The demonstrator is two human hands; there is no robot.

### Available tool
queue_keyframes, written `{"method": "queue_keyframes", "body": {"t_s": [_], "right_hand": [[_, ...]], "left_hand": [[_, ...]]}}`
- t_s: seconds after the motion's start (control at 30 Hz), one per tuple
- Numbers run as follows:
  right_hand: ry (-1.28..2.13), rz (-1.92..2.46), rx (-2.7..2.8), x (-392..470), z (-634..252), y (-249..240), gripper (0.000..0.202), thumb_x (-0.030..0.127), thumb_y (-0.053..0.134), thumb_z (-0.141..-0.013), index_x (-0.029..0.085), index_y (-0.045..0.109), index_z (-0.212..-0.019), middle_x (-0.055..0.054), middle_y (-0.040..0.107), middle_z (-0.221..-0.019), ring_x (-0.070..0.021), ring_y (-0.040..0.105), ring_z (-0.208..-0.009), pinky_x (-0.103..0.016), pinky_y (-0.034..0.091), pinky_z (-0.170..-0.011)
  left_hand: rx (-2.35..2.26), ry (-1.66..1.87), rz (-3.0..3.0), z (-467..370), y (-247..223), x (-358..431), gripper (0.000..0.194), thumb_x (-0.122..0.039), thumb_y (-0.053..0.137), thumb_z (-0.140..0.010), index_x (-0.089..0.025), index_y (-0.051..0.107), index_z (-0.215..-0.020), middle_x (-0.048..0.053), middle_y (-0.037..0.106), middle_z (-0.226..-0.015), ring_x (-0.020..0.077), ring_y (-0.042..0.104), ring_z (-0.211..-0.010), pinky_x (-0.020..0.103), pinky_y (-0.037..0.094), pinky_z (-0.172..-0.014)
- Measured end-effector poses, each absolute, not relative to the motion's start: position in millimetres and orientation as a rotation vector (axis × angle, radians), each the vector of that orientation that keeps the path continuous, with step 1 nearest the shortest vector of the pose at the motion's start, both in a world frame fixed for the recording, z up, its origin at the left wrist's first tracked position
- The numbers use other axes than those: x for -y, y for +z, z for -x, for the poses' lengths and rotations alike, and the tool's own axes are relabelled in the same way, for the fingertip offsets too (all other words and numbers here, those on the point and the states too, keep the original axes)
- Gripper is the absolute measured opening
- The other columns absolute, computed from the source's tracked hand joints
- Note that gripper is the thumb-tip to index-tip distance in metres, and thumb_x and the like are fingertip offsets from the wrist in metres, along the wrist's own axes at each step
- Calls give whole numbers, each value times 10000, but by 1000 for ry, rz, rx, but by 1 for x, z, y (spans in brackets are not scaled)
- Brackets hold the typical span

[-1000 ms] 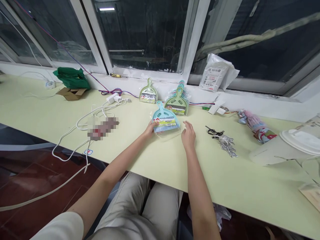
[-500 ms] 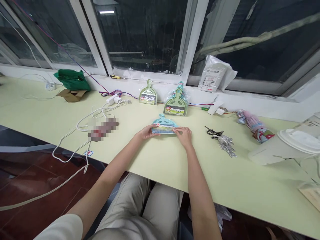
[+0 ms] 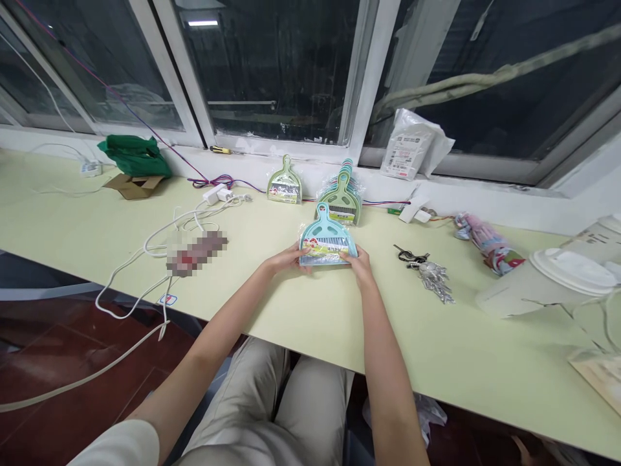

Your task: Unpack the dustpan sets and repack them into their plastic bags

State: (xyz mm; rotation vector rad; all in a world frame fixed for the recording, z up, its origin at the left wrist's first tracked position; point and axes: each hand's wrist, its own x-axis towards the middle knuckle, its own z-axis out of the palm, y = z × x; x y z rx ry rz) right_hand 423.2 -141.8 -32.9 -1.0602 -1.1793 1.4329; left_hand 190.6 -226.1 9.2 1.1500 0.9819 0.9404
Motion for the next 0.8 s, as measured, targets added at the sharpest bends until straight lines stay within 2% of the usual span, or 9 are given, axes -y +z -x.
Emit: {"method": "queue_keyframes", "body": {"t_s": [0.1, 0.17, 0.23, 0.33, 0.4, 0.5, 0.6, 0.7, 0.8], "right_hand": [[1243, 1075, 1038, 139, -424, -34, 573, 330, 842, -424, 189, 584, -916, 27, 650, -818, -161, 586, -740, -343, 509, -747], [1112, 1070, 1034, 136, -424, -35, 548, 335, 821, -450, 210, 525, -895, 51, 621, -800, -145, 573, -740, -319, 496, -756], [1027, 1049, 1099, 135, -425, -36, 529, 347, 799, -483, 221, 485, -890, 61, 599, -792, -139, 566, -742, -300, 483, -755], [932, 1056, 1217, 131, -424, -37, 498, 382, 765, -540, 228, 462, -904, 53, 587, -793, -148, 560, -741, -295, 476, -745], [862, 1125, 1288, 125, -424, -39, 466, 408, 740, -583, 230, 466, -915, 36, 595, -798, -166, 563, -741, -319, 479, -758], [786, 1238, 1400, 109, -422, -39, 436, 427, 701, -638, 226, 495, -966, -10, 622, -841, -220, 590, -793, -401, 485, -816], [722, 1237, 1482, 85, -414, -36, 503, 409, 671, -668, 200, 514, -1097, -94, 632, -1049, -277, 596, -1014, -477, 442, -954], [615, 1169, 1521, 61, -400, -33, 621, 406, 644, -689, 171, 489, -1242, -178, 448, -1395, -279, 423, -1318, -465, 350, -1082], [552, 1125, 1546, 41, -387, -34, 661, 459, 597, -732, 181, 469, -1317, -190, 209, -1548, -289, 292, -1414, -460, 377, -1061]], "left_hand": [[-1070, 1150, -1274, -199, 6, 225, 1064, -329, 773, -686, -311, 111, -1519, 142, 577, -1243, 186, 677, -828, 400, 529, -825], [-1219, 1216, -1385, -206, -1, 221, 1182, -274, 824, -598, -304, 96, -1528, 106, 597, -1194, 191, 659, -884, 380, 492, -878], [-1476, 1238, -1473, -211, -7, 214, 1046, -311, 798, -643, -283, 216, -1512, 67, 645, -1080, 210, 651, -884, 360, 463, -885], [-1829, 1141, -1609, -212, -11, 201, 535, -425, 596, -846, -273, 506, -1351, 60, 684, -968, 243, 643, -891, 344, 436, -850], [-1964, 1024, -1714, -209, -9, 192, 380, -443, 497, -907, -269, 597, -1230, 77, 692, -971, 257, 628, -928, 341, 421, -839], [-2058, 936, -1842, -202, -7, 174, 315, -425, 495, -913, -252, 625, -1142, 96, 671, -1039, 264, 588, -1018, 332, 416, -841], [-2054, 970, -1920, -196, -7, 151, 247, -364, 524, -901, -218, 634, -1067, 100, 627, -1090, 245, 563, -1056, 314, 428, -839], [-2087, 991, -1878, -193, -11, 123, 223, -309, 486, -915, -199, 614, -1060, 100, 611, -1075, 226, 579, -1004, 311, 435, -833], [-2183, 1026, -1785, -192, -16, 96, 243, -266, 403, -945, -184, 585, -1084, 122, 598, -1094, 228, 580, -1015, 316, 434, -835]]}}
